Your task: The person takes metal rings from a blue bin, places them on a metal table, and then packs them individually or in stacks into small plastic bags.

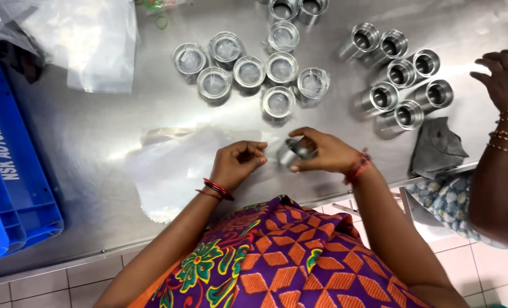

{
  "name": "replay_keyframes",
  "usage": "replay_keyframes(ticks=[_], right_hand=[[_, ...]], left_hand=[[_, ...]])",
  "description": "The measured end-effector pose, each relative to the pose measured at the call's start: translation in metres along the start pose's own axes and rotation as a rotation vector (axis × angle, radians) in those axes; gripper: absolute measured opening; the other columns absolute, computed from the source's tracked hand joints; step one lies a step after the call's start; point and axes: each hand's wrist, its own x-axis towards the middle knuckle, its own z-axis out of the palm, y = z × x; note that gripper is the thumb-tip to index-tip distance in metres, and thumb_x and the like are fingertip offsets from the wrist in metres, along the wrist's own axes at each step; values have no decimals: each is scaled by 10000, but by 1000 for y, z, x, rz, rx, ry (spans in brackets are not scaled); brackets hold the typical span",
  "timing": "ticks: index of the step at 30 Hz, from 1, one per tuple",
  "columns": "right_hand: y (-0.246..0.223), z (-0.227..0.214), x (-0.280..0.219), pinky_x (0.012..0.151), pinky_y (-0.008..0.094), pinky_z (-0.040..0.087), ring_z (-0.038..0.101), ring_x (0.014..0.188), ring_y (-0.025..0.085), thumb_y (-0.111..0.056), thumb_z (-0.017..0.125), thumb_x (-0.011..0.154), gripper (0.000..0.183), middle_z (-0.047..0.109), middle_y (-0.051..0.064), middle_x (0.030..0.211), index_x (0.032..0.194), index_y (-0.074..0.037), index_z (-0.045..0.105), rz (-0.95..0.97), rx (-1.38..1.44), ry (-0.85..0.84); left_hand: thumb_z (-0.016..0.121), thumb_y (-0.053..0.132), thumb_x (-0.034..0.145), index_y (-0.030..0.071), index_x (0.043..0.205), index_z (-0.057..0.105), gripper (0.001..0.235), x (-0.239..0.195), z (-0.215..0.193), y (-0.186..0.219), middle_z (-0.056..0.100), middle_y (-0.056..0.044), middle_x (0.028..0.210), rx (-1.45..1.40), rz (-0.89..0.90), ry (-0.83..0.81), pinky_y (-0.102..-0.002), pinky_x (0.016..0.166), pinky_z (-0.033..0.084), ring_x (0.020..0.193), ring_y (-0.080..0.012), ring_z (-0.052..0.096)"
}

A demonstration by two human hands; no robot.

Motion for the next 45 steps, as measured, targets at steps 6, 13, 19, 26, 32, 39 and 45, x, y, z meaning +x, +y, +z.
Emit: replay_keyframes(ticks=[6,13,19,26,32,39,45], right_hand=[[46,21,6,733,360,514,657,841,245,-328,777,895,713,721,295,1058,1436,25,476,449,505,-3],[-26,68,30,898,345,487,555,1077,219,-210,839,749,916,561,183,1234,1518,-10,383,-246,304,79],[10,104,54,826,317,527,662,933,142,-165,759,890,305,714,76,1017,1166,-54,691,-200,32,428],[-52,111,74,547,327,491,612,644,165,-127,651,827,468,683,35,860,1289,-124,577,283,490,143],[-160,113,108,661,304,561,665,771,148,-149,610,865,492,674,44,947,1338,-74,499,9,844,-444],[-248,184,211,566,363,493,612,672,198,-85,703,864,399,662,58,859,1241,-26,589,-49,377,-175],[-374,211,304,758,390,529,677,936,334,4,730,755,267,667,126,1034,1006,-32,647,-756,-484,116]], left_hand=[[765,51,908,60,954,705,77,4,-26,56,741,-73,1287,-46,427,-149,-452,1152,433,1429,-299,508],[749,106,941,90,969,695,63,-5,-38,119,753,-34,1251,-22,615,-67,-453,1175,428,1390,-258,583],[759,101,936,50,1013,717,102,-26,-48,113,750,-44,1017,-42,454,49,-378,938,531,983,-184,691],[849,224,675,38,1092,743,469,-43,-86,56,678,-173,1014,460,418,382,-381,687,543,778,-287,684],[759,213,748,48,928,712,249,-79,-154,40,728,-142,860,213,53,304,-401,733,575,821,-307,753],[776,212,771,31,1104,639,403,-125,-323,52,739,-172,996,330,233,375,-411,820,573,966,-334,726],[800,196,769,139,1389,648,641,-97,-515,23,604,-133,1413,953,80,486,-440,1019,540,1204,-387,616]])
